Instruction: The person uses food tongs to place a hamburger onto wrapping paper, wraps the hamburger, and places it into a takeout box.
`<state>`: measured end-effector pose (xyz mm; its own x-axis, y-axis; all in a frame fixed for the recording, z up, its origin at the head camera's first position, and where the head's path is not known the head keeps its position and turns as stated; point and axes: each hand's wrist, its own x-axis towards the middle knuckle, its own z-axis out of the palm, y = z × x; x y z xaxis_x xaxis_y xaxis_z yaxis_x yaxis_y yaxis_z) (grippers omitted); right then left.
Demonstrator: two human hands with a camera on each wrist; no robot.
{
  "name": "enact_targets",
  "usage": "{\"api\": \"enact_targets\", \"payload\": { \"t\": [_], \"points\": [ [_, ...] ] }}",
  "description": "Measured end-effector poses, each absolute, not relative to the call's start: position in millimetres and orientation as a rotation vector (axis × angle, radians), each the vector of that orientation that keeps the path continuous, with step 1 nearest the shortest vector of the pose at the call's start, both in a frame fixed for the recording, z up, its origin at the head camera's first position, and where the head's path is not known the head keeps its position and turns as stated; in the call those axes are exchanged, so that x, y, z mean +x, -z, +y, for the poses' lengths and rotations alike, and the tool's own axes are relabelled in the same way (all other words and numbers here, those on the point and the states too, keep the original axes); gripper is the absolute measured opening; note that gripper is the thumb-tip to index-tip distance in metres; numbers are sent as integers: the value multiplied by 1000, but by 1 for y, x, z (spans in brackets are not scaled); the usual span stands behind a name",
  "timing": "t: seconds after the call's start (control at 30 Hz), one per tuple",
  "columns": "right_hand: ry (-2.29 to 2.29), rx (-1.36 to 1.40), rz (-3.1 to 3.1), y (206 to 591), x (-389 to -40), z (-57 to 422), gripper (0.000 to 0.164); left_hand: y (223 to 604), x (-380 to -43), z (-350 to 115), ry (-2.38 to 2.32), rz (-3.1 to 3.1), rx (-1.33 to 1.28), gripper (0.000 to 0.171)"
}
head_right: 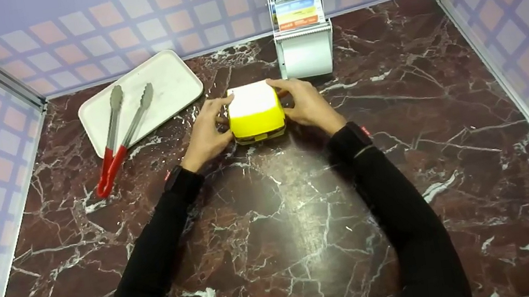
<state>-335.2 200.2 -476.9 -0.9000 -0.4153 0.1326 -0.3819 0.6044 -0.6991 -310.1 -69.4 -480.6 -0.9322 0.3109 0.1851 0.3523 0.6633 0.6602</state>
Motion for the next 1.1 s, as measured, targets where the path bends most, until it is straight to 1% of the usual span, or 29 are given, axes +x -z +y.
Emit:
{"api": "enact_targets", "payload": {
  "t": [0.23,0.6,0.97,1.1],
  "points": [
    [1208,-715,2776,478,-336,201,73,482,-310,-70,1148,-2807,-566,77],
    [1204,-694,2770,478,-336,200,74,481,-310,-70,1143,-2835,-567,78],
    [1235,-716,2750,479,-337,202,71,476,-312,-81,1174,-2909,-742,84],
    [1212,-700,2762,476,-336,201,72,476,-313,-82,1190,-2942,-757,85]
  ]
}}
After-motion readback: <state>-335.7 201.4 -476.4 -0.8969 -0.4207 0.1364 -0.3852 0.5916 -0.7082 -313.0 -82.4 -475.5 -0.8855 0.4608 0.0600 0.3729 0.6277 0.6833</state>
